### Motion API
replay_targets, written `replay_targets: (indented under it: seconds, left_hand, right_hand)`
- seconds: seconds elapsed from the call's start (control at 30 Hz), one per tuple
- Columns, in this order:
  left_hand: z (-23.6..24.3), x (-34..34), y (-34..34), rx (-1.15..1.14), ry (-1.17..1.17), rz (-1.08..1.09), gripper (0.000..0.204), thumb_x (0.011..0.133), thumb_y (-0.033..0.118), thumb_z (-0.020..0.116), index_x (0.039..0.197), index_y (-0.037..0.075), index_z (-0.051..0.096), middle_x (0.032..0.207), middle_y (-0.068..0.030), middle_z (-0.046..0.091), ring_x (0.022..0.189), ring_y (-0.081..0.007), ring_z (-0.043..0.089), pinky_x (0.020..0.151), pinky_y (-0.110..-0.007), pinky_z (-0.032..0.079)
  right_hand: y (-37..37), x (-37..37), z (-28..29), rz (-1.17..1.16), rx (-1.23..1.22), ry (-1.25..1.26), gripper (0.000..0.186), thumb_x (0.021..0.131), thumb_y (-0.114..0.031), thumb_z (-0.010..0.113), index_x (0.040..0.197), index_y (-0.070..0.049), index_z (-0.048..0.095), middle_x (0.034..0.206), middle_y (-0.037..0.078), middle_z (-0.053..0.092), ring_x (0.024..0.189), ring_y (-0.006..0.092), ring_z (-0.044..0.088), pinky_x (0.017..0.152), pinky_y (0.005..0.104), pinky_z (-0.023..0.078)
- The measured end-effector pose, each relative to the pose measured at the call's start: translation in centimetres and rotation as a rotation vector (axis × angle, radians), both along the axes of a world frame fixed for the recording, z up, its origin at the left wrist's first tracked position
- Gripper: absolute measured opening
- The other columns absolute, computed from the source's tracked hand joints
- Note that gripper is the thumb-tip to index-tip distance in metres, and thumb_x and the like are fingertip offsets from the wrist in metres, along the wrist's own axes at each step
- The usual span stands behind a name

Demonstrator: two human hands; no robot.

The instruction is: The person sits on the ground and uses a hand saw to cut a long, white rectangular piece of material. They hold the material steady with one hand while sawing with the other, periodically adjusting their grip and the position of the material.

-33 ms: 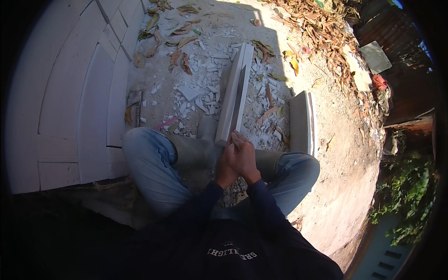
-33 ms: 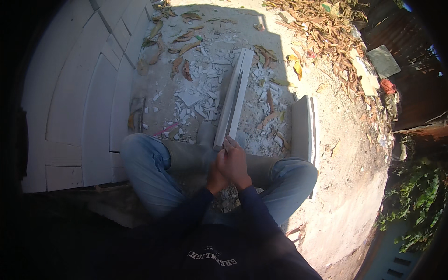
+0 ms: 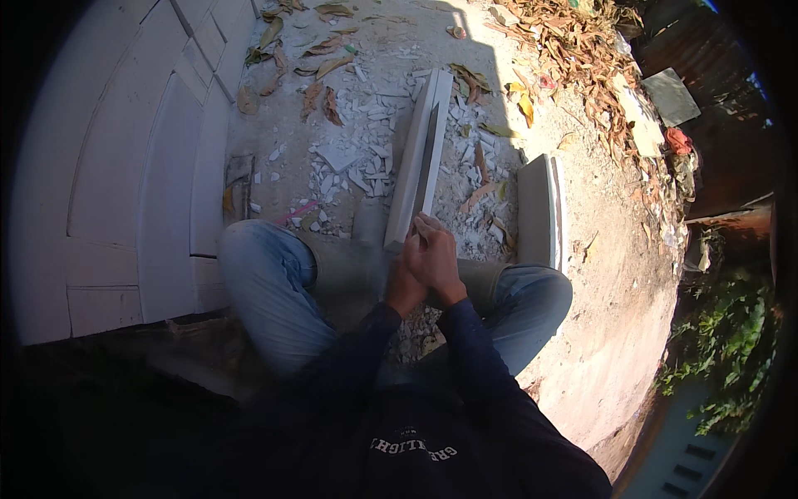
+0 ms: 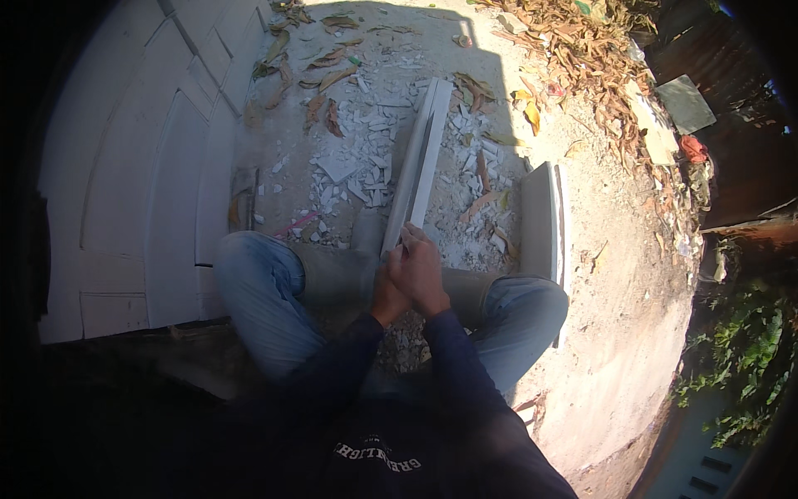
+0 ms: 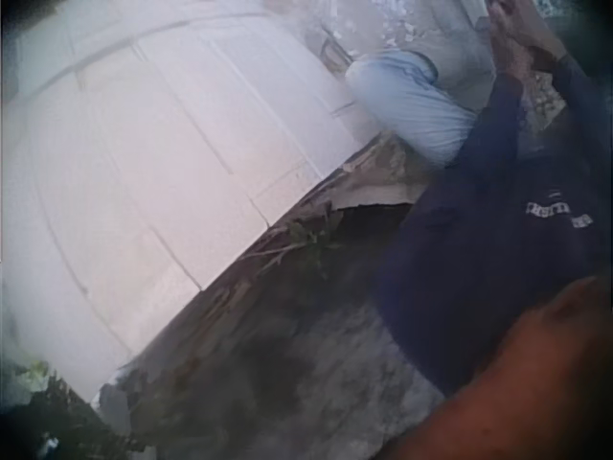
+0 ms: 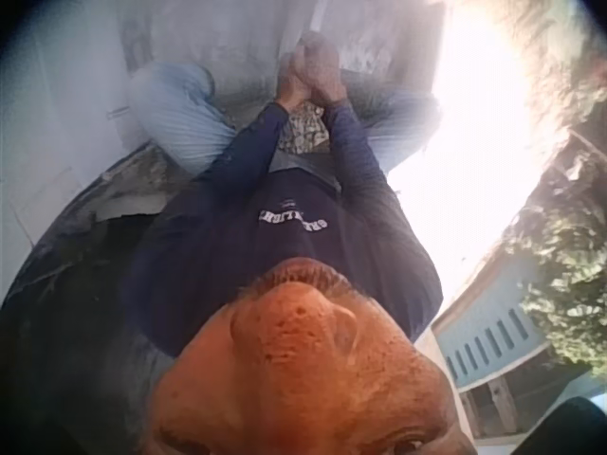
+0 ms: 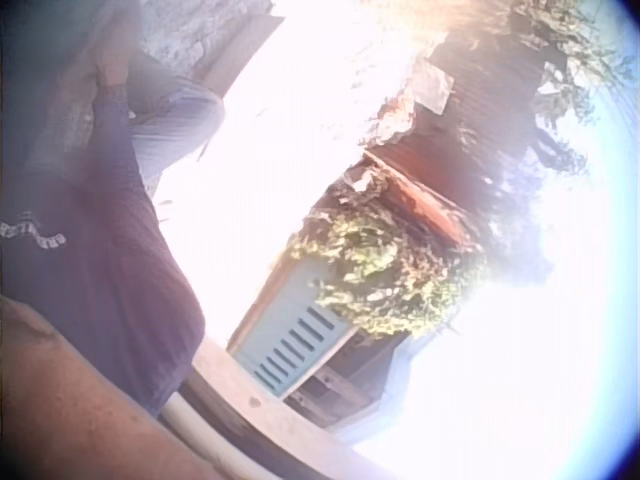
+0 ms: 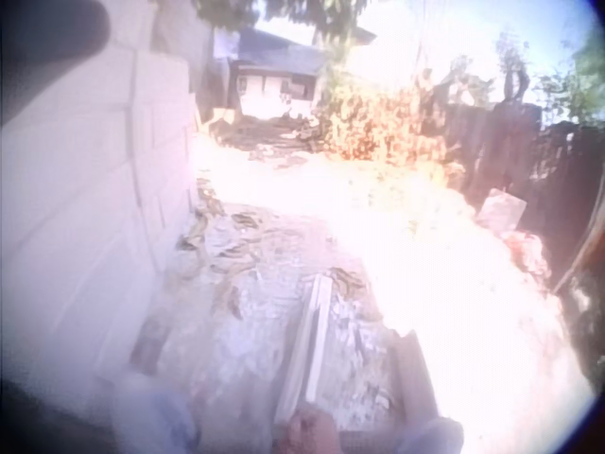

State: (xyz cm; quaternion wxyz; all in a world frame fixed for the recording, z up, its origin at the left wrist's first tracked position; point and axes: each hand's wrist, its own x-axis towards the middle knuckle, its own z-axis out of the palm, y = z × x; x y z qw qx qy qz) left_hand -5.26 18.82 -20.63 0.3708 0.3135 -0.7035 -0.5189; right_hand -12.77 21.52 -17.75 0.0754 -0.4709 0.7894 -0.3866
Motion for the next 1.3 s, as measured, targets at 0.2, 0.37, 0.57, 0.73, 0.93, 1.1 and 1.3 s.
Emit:
replay_targets:
  seconds: [0.2,0.37,0.57,0.73,0.93,1.1,1.3]
  left_hand:
    - [-2.9,1.5,0.0,-0.018,-0.228,-0.110,0.051,0.086,0.019,0.072,0.130,0.001,0.052,0.108,-0.0262,0.068,0.105,-0.0429,0.066,0.082,-0.048,0.053]
    - [-0.7,1.9,0.3,0.041,-0.169,-0.117,0.043,0.085,0.018,0.073,0.121,-0.001,0.057,0.104,-0.0256,0.069,0.101,-0.0432,0.067,0.079,-0.047,0.054]
    - [-2.8,3.5,1.8,-0.116,-0.148,-0.020,0.046,0.087,0.017,0.071,0.126,0.000,0.055,0.108,-0.0249,0.069,0.104,-0.0423,0.067,0.080,-0.047,0.054]
    - [-1.1,2.0,-1.1,0.050,-0.294,-0.241,0.053,0.089,0.021,0.070,0.134,0.001,0.051,0.118,-0.0270,0.066,0.112,-0.0416,0.064,0.088,-0.047,0.052]
    - [-1.2,4.7,2.2,0.001,-0.225,-0.076,0.051,0.087,0.021,0.073,0.129,0.000,0.055,0.110,-0.0252,0.069,0.105,-0.0412,0.067,0.083,-0.046,0.054]
    - [1.5,3.7,0.4,0.080,-0.129,-0.146,0.053,0.087,0.021,0.072,0.132,0.003,0.050,0.105,-0.0237,0.069,0.102,-0.0442,0.066,0.081,-0.047,0.053]
    - [0.4,4.7,0.8,-0.033,-0.205,-0.155,0.058,0.087,0.020,0.071,0.138,0.003,0.049,0.104,-0.0242,0.070,0.100,-0.0457,0.066,0.081,-0.049,0.053]
  right_hand:
    - [-0.2,-0.2,-1.2,0.038,-0.023,0.026,0.039,0.080,-0.009,0.058,0.111,0.012,0.070,0.119,0.031,0.067,0.109,0.0447,0.066,0.100,0.0439,0.052]
    - [0.2,0.0,-1.0,-0.033,-0.045,0.003,0.039,0.080,-0.009,0.058,0.111,0.011,0.070,0.115,0.032,0.068,0.107,0.0450,0.067,0.099,0.0426,0.052]
    - [1.5,2.5,-1.5,0.013,-0.039,-0.007,0.038,0.078,-0.008,0.059,0.109,0.010,0.072,0.117,0.033,0.067,0.109,0.0466,0.066,0.100,0.0449,0.052]
    - [-1.0,-0.4,-0.3,-0.022,-0.040,-0.054,0.040,0.077,-0.007,0.058,0.111,0.010,0.071,0.118,0.033,0.066,0.109,0.0464,0.066,0.099,0.0450,0.052]
    - [2.8,3.5,-1.0,0.001,-0.077,-0.046,0.039,0.080,-0.008,0.058,0.111,0.012,0.070,0.118,0.032,0.066,0.107,0.0442,0.067,0.099,0.0444,0.052]
    - [-0.4,0.9,1.7,-0.001,-0.039,-0.104,0.038,0.079,-0.005,0.056,0.110,0.011,0.070,0.117,0.031,0.067,0.107,0.0435,0.067,0.097,0.0422,0.053]
    - [1.5,3.3,0.9,-0.023,-0.003,-0.008,0.038,0.082,-0.010,0.059,0.111,0.012,0.070,0.119,0.031,0.067,0.108,0.0444,0.066,0.100,0.0429,0.051]
